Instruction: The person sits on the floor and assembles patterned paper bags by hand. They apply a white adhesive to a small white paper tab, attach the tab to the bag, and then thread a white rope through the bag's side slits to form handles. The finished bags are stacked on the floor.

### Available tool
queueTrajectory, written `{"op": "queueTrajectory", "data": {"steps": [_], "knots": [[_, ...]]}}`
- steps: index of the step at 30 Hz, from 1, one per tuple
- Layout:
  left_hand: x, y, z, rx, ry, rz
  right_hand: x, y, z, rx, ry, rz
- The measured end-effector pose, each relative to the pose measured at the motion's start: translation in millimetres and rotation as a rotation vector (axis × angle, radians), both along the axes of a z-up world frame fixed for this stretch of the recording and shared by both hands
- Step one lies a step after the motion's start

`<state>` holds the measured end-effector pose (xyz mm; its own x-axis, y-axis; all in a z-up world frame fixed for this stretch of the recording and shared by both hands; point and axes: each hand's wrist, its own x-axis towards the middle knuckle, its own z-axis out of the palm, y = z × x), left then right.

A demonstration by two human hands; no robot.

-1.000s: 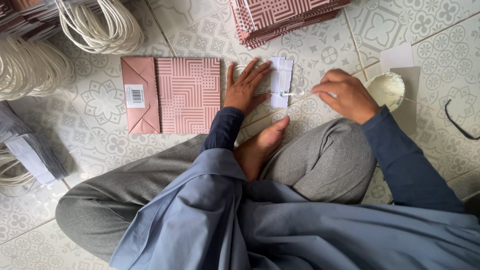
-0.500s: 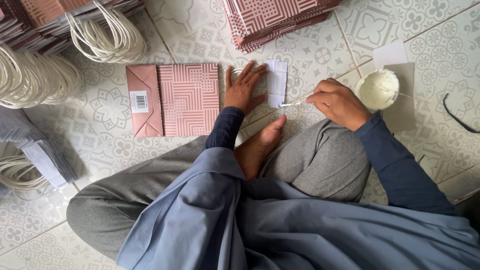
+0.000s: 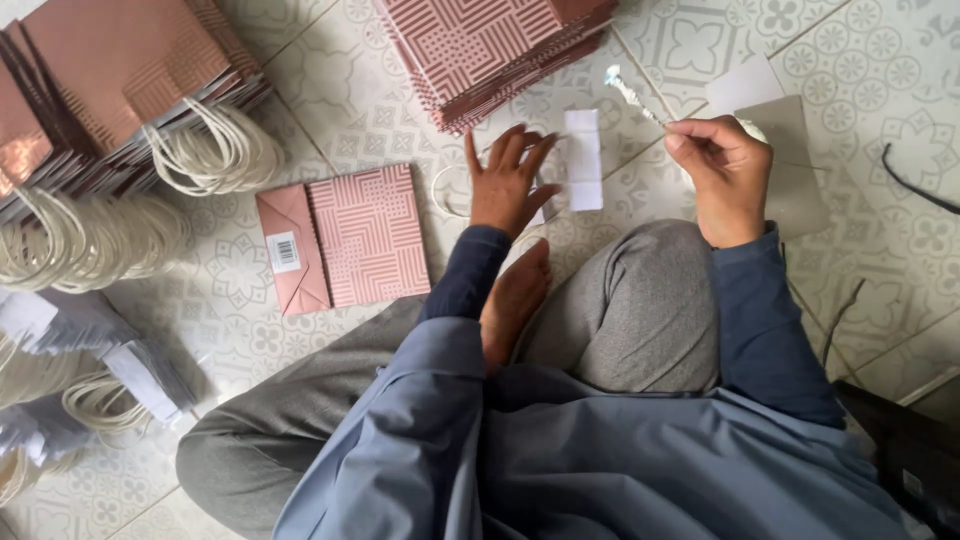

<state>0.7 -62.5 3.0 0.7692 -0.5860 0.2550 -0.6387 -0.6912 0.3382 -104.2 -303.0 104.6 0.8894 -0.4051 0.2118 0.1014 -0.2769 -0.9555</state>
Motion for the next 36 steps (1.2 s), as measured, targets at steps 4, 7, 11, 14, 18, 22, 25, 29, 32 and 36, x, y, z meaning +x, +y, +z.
{"op": "queueTrajectory", "data": {"steps": [4,7,11,14,18,22,25,29,32,36], "knots": [[17.2,-45.3,6.5,0.245,-0.158,-0.042,-0.5,-2.3,2.2,0.038,0.007,-0.089],[20.1,-38.2,4.3,0.406,-0.025,-0.041,-3.2,-11.2,2.5,0.016,-0.003,-0.092],[-5.0,24.7,-18.0,0.075,-0.029,0.126,-11.1,-25.9,-1.4,-0.201,0.079,-0.041],[-25.6,63.7,-40.8,0.097,-0.029,0.121,-34.6,-46.3,7.6,-0.435,0.099,-0.062],[-34.4,77.7,-62.3,0.140,-0.042,0.089,-83.9,-84.6,15.7,-0.888,0.074,-0.121],[-35.2,72.0,-53.3,0.093,-0.037,0.094,-105.8,-108.7,-14.7,-0.934,0.166,-0.071],[-35.6,69.8,-47.2,0.077,0.005,0.111,-109.9,-120.9,-45.3,-0.973,0.230,-0.001],[-34.7,72.7,-37.5,0.045,0.059,0.085,-108.0,-126.5,-58.1,-0.957,0.276,-0.017],[-35.9,71.7,-45.1,0.046,0.090,0.086,-112.3,-127.7,-56.3,-0.963,0.277,-0.052],[-36.8,72.2,-43.6,0.089,0.113,0.091,-112.0,-126.6,-40.1,-0.977,0.170,-0.031]]}}
